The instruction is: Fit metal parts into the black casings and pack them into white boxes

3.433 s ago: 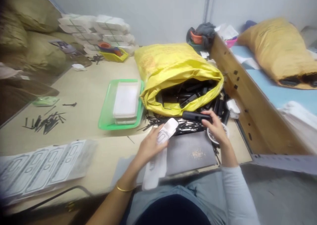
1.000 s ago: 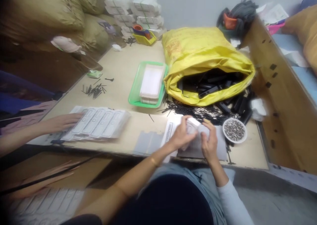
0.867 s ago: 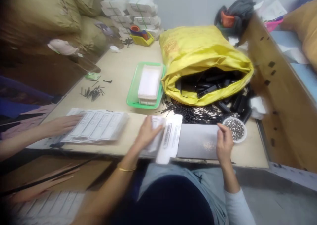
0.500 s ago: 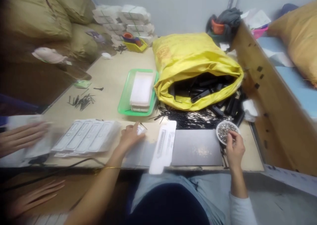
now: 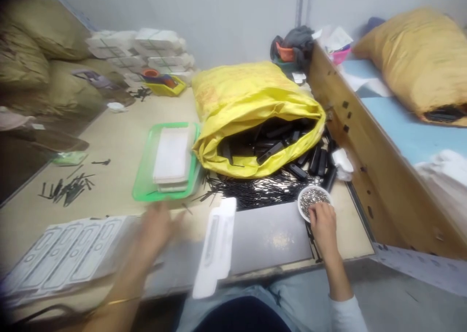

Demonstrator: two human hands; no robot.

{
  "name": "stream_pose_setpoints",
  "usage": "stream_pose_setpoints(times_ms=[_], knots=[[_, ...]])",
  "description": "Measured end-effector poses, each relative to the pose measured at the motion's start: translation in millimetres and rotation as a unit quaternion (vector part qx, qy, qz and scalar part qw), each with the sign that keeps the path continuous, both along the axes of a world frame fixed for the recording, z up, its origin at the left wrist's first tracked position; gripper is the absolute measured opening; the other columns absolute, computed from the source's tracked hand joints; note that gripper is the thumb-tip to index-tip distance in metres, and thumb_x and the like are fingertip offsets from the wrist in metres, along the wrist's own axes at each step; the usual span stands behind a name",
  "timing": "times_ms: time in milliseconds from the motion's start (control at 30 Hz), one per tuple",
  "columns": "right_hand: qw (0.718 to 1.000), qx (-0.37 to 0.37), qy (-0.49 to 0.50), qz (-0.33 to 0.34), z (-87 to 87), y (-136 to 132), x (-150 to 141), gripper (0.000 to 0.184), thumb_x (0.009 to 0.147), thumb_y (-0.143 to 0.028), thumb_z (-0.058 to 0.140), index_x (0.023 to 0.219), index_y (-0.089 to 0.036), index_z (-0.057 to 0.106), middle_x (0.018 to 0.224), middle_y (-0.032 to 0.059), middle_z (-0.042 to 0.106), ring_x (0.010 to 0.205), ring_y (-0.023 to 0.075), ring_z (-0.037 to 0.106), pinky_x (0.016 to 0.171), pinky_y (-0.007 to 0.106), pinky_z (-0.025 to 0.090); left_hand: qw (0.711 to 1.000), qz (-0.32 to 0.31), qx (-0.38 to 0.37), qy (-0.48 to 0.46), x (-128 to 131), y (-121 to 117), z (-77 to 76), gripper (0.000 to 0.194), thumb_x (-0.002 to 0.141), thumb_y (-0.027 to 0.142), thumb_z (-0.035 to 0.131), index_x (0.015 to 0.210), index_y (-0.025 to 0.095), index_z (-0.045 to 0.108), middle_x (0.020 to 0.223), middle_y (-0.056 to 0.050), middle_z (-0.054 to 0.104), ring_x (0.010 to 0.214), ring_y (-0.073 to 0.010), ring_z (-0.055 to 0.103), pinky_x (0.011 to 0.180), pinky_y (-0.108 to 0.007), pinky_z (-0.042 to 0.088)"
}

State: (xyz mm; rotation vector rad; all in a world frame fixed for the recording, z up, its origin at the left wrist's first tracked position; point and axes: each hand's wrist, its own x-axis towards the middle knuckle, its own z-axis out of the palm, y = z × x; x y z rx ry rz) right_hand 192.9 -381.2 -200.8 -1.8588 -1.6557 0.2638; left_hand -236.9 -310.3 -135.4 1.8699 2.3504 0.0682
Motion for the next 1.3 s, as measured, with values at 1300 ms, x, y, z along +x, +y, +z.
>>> stream_pose_setpoints(times_ms=[1300], knots=[[0.963,0.164,0.213,0.021,50.0,4.6,-124.9,0.007,0.090,-0.021,0.052,0.086,-0.020,0.057,0.084,0.0028,0.060,0.083,0.0163,0.058,0.077,0.032,0.046,0.361,0.170,-0.080,-0.913,192.9,-10.2,16.6,0.022,0.086,0.024,0.062,0.104,0.016,0.052,0.095,-0.004,0.066,0.091,-0.0187,0.067,0.094,-0.046,0.049]])
